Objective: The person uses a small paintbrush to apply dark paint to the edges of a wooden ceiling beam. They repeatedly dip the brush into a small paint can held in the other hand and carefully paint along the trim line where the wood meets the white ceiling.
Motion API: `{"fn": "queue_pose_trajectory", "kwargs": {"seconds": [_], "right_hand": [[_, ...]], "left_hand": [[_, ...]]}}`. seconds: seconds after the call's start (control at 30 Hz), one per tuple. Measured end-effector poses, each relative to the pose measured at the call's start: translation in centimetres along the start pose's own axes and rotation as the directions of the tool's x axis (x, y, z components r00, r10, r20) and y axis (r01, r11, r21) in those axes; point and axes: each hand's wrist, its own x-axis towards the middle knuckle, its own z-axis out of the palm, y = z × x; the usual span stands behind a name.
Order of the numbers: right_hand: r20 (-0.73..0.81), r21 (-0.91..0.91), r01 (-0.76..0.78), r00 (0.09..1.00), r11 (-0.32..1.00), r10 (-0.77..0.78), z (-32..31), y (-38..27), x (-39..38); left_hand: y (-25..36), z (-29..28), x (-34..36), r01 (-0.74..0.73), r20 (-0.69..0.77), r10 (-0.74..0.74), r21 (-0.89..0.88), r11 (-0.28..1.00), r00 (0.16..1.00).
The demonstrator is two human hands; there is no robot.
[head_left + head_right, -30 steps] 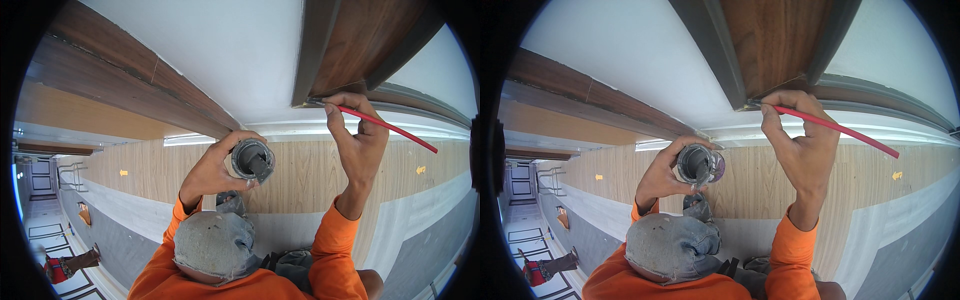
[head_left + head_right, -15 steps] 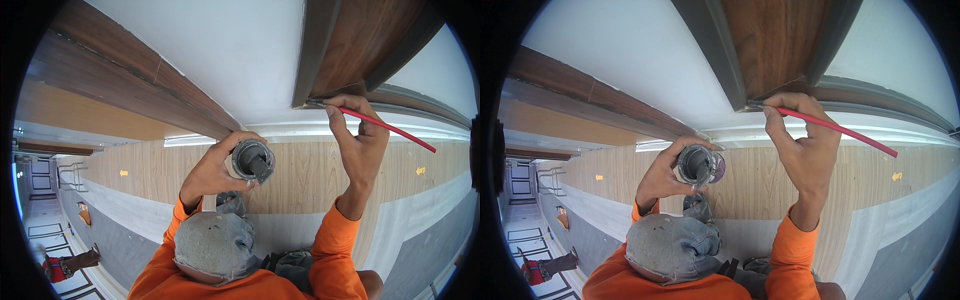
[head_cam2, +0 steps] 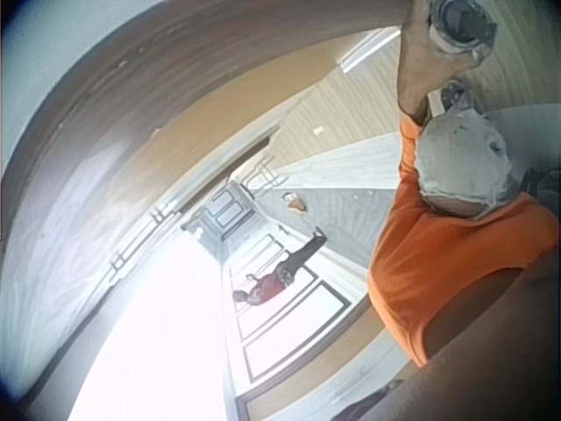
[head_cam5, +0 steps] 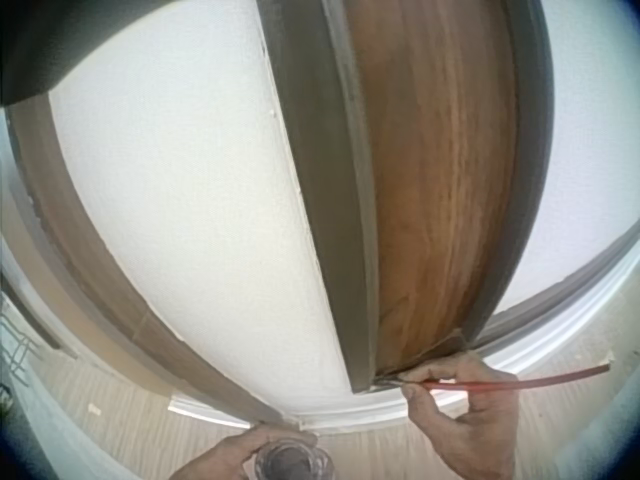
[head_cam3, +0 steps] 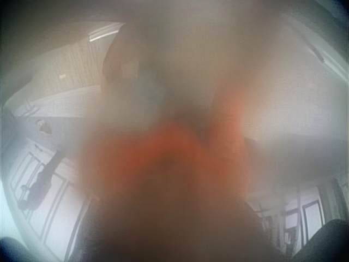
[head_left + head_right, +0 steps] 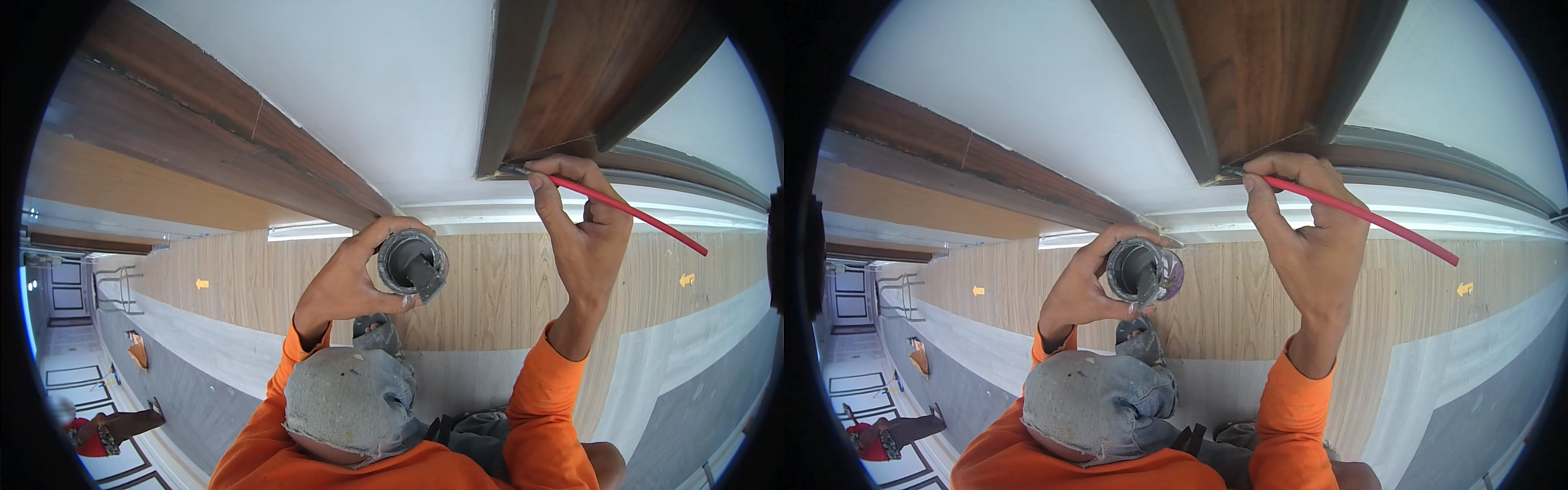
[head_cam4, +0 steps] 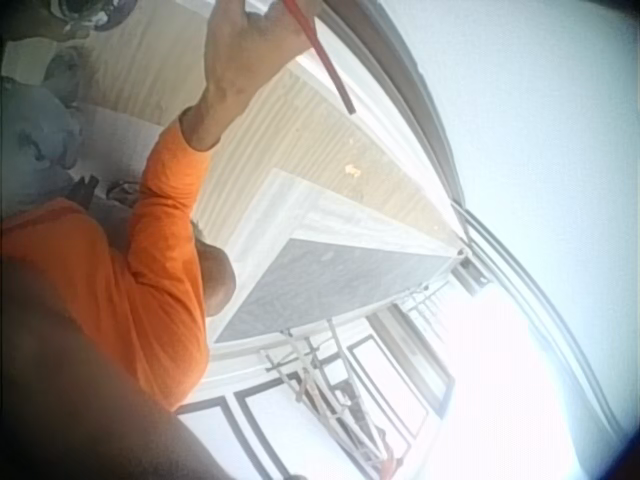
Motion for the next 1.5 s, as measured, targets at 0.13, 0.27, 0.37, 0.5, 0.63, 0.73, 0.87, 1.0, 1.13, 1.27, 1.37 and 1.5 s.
{"fn": "queue_pose_trajectory", "kwargs": {"seconds": [0.13, 0.27, 0.37, 0.5, 0.63, 0.73, 0.87, 1.0, 1.13, 1.27, 1.37, 1.5], "right_hand": [[-0.001, 0.034, -0.018, 1.000, 0.999, 0.018, -0.16, -0.08, -0.02], [0.002, 0.029, -0.009, 1.000, 1.000, 0.009, -0.21, -0.08, -0.05], [0.012, 0.064, -0.029, 1.000, 0.998, 0.028, -0.33, -0.32, -0.06], [0.015, 0.029, 0.026, 1.000, 0.999, -0.027, -0.28, 0.15, -0.02], [0.037, 0.012, 0.040, 0.998, 0.999, -0.041, -0.48, 0.44, -0.07], [0.046, -0.003, 0.041, 0.998, 0.999, -0.041, -0.60, 0.24, -0.02], [0.023, 0.021, 0.020, 1.000, 1.000, -0.021, -0.47, 0.16, 0.05], [0.032, -0.014, 0.027, 0.999, 1.000, -0.027, -0.47, -0.22, 0.20], [0.032, -0.011, -0.013, 0.999, 1.000, 0.014, -0.47, -0.21, 0.21], [0.039, 0.006, -0.013, 0.999, 1.000, 0.013, -0.57, -0.21, 0.19], [0.028, 0.031, -0.039, 0.999, 0.999, 0.038, -0.67, -0.26, 0.21], [0.033, 0.028, -0.008, 0.999, 1.000, 0.007, -0.56, -0.08, 0.21]], "left_hand": [[-0.05, -0.03, -0.06, -0.004, -0.001, 0.004, 0.006, 1.000, 1.000], [-0.11, 0.01, 0.01, 0.008, 0.006, -0.008, 0.002, 1.000, 1.000], [0.00, 0.00, -0.03, -0.006, 0.001, 0.006, -0.004, 1.000, 1.000], [0.20, 0.03, 0.03, 0.004, 0.002, -0.004, -0.010, 1.000, 1.000], [0.22, 0.05, 0.02, -0.006, -0.004, 0.006, -0.008, 1.000, 1.000], [0.30, 0.07, 0.06, -0.002, -0.001, 0.002, -0.008, 1.000, 1.000], [0.46, 0.10, 0.12, 0.004, 0.000, -0.004, -0.007, 1.000, 1.000], [0.36, 0.09, 0.07, 0.006, -0.001, -0.006, -0.001, 1.000, 1.000], [0.37, 0.09, 0.09, -0.005, -0.001, 0.005, 0.003, 1.000, 1.000], [0.22, 0.08, 0.06, -0.005, 0.002, 0.005, 0.005, 1.000, 1.000], [0.21, 0.00, 0.14, -0.014, 0.002, 0.014, 0.021, 1.000, 1.000], [0.18, 0.04, 0.16, -0.010, 0.003, 0.010, 0.010, 1.000, 1.000]]}}
